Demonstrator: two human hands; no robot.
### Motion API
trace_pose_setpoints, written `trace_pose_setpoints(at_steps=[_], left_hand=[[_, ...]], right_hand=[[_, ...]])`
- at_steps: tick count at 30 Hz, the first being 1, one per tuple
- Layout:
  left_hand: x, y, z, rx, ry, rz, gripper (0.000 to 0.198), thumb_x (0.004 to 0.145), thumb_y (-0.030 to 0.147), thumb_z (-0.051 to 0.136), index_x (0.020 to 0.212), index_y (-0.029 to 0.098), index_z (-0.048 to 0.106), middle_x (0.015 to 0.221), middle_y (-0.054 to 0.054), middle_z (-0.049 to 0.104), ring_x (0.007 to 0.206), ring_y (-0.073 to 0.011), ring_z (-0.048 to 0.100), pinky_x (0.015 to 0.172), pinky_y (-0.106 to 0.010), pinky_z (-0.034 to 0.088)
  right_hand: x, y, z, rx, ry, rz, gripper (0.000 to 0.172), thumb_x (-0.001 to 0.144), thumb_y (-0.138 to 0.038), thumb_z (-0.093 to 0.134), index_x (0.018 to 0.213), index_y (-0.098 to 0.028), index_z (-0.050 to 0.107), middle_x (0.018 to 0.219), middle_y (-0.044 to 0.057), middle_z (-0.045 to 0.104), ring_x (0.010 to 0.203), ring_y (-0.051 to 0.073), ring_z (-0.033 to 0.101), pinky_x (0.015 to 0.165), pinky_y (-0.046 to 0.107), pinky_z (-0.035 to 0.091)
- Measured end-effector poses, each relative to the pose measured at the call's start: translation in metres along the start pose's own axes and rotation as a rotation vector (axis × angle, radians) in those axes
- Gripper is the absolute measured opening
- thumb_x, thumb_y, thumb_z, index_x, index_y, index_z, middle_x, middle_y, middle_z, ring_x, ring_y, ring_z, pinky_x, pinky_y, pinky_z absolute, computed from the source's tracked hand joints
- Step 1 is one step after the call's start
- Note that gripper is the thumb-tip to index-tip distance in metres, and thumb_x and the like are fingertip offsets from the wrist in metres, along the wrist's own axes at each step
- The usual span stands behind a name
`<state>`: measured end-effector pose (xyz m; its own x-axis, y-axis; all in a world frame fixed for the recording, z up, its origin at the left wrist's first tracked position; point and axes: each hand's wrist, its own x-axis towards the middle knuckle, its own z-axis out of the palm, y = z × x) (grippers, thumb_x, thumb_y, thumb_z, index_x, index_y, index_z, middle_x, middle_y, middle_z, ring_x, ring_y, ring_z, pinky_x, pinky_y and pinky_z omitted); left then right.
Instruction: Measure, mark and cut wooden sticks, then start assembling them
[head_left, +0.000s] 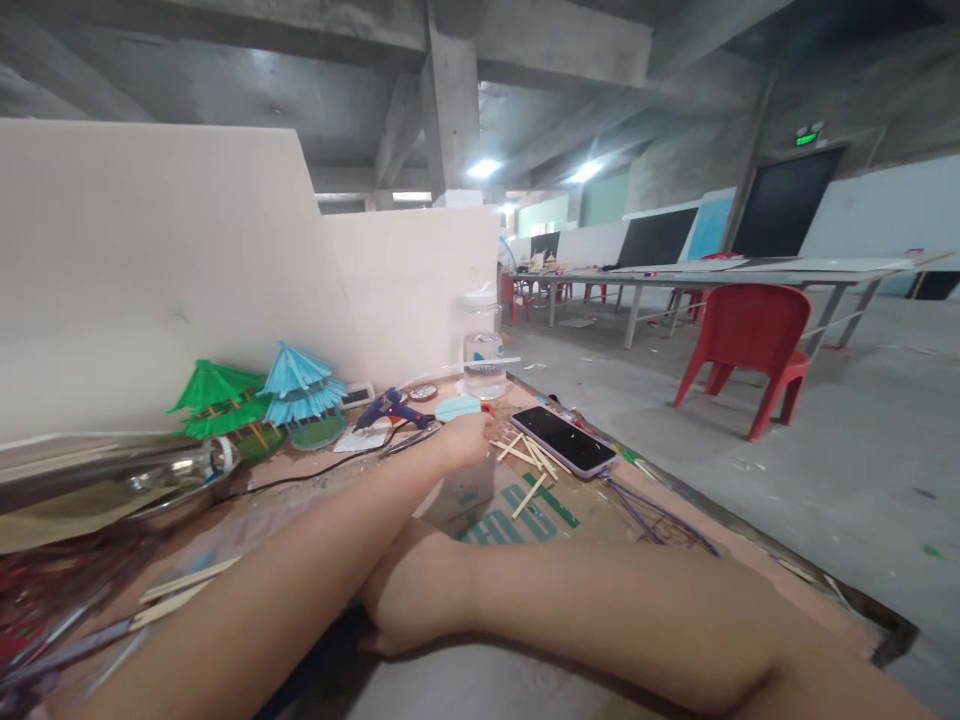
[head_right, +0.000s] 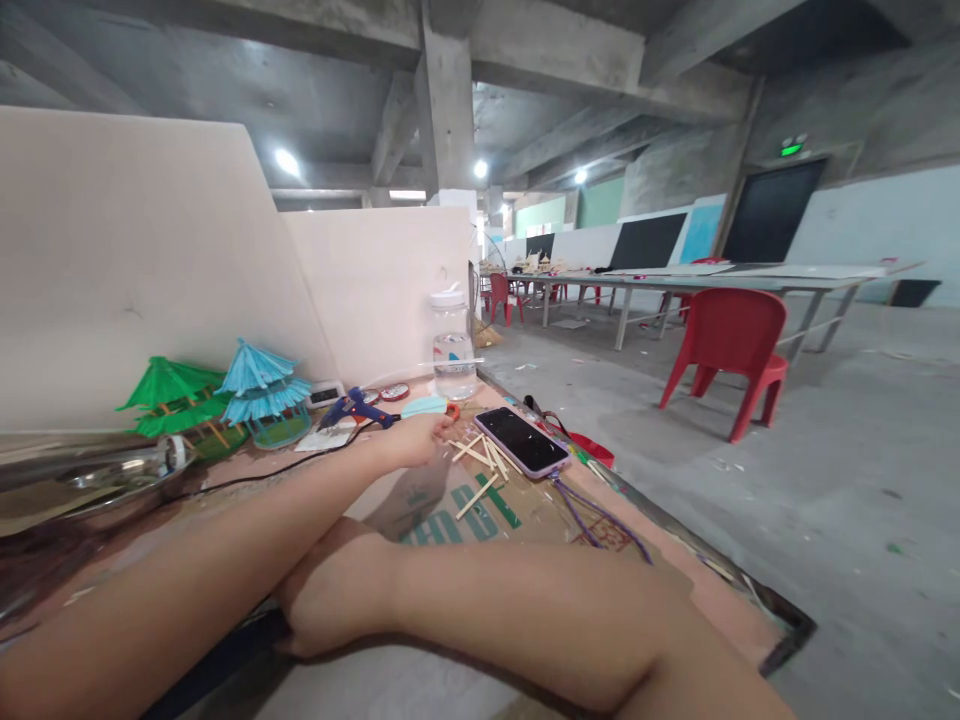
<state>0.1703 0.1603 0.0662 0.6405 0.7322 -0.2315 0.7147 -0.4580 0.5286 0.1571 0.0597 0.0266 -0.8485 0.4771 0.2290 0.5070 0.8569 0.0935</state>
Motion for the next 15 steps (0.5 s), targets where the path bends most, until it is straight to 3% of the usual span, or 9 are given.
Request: trace_pose_setpoints(at_steps=[9,15], left_hand=[[0.013,0.005,0.02,0.129,-0.098,0.142,0.036,0.091,0.035,0.058,0.122,0.017,0.057,0.122,-0.009,0.06,0.103,-0.0227,0.062,0.085,-0.043,0.055],[0.01,0.002,0.016,0.262,-0.066,0.263,0.034,0.091,0.035,0.059,0.12,0.017,0.058,0.123,-0.009,0.06,0.105,-0.0233,0.061,0.087,-0.044,0.054]], right_hand=[[-0.002,0.0,-0.002,0.006,0.023,-0.019,0.047,0.084,-0.038,0.062,0.117,-0.004,0.065,0.125,0.017,0.066,0.117,0.033,0.058,0.098,0.041,0.049],[0.002,0.002,0.002,0.057,-0.015,-0.005,0.049,0.085,-0.04,0.06,0.118,-0.004,0.065,0.127,0.015,0.065,0.12,0.032,0.057,0.104,0.038,0.045]])
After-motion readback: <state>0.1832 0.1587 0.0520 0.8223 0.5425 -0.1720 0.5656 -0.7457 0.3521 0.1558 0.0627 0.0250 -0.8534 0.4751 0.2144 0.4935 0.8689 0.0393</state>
